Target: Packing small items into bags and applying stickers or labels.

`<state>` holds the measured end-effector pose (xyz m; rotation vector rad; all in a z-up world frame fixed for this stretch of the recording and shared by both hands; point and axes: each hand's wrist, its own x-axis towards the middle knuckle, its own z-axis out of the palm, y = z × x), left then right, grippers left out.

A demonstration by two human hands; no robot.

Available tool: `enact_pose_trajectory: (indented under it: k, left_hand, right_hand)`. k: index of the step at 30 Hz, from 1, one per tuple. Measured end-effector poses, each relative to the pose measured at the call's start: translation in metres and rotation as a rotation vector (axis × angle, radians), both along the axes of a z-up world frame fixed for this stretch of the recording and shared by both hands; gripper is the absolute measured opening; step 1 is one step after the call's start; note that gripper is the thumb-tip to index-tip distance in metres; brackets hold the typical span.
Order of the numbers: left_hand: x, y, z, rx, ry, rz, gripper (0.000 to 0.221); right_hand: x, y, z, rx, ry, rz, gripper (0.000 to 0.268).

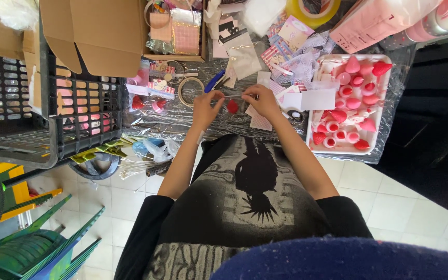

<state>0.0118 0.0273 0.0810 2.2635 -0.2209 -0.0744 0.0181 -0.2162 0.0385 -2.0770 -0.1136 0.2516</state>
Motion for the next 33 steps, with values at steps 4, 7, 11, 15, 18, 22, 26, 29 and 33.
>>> enact_pose_trajectory:
  k: [4,7,11,15,18,22,26,29,33]
  left_hand:
    - [-0.001,0.002,-0.006,0.014,-0.012,0.006,0.015]
    - [-0.002,0.004,-0.022,-0.129,0.097,0.025,0.018]
    - [-0.008,0.003,-0.047,-0.326,0.283,0.038,0.019]
    - [-0.010,-0.001,-0.047,-0.386,0.391,0.080,0.017]
    - [-0.014,0.000,-0.067,-0.395,0.372,0.099,0.017]
    - [-0.010,-0.002,-0.083,-0.437,0.376,0.121,0.018]
    - [-0.009,0.001,-0.081,-0.466,0.426,0.126,0.019]
    - [-0.008,0.002,-0.085,-0.518,0.442,0.116,0.019]
    - [-0.008,0.006,-0.089,-0.577,0.464,0.121,0.020]
  right_hand:
    - [-0.003,-0.001,-0.019,0.061,0.029,-0.052,0.021]
    - [-0.002,-0.002,-0.019,0.067,0.157,-0.079,0.021]
    - [0.002,-0.017,-0.022,0.133,0.222,-0.012,0.022]
    - [0.014,-0.053,-0.011,-0.046,0.218,-0.118,0.031]
    - [0.009,-0.065,0.027,-0.336,-0.303,0.054,0.064]
    - [0.003,-0.049,0.019,-0.533,-0.188,0.123,0.095]
    - [-0.002,-0.046,0.012,-0.611,-0.265,0.086,0.095]
    - [-0.003,-0.051,0.003,-0.672,-0.301,0.106,0.096]
    - [-0.004,-0.049,0.016,-0.627,-0.411,0.119,0.108]
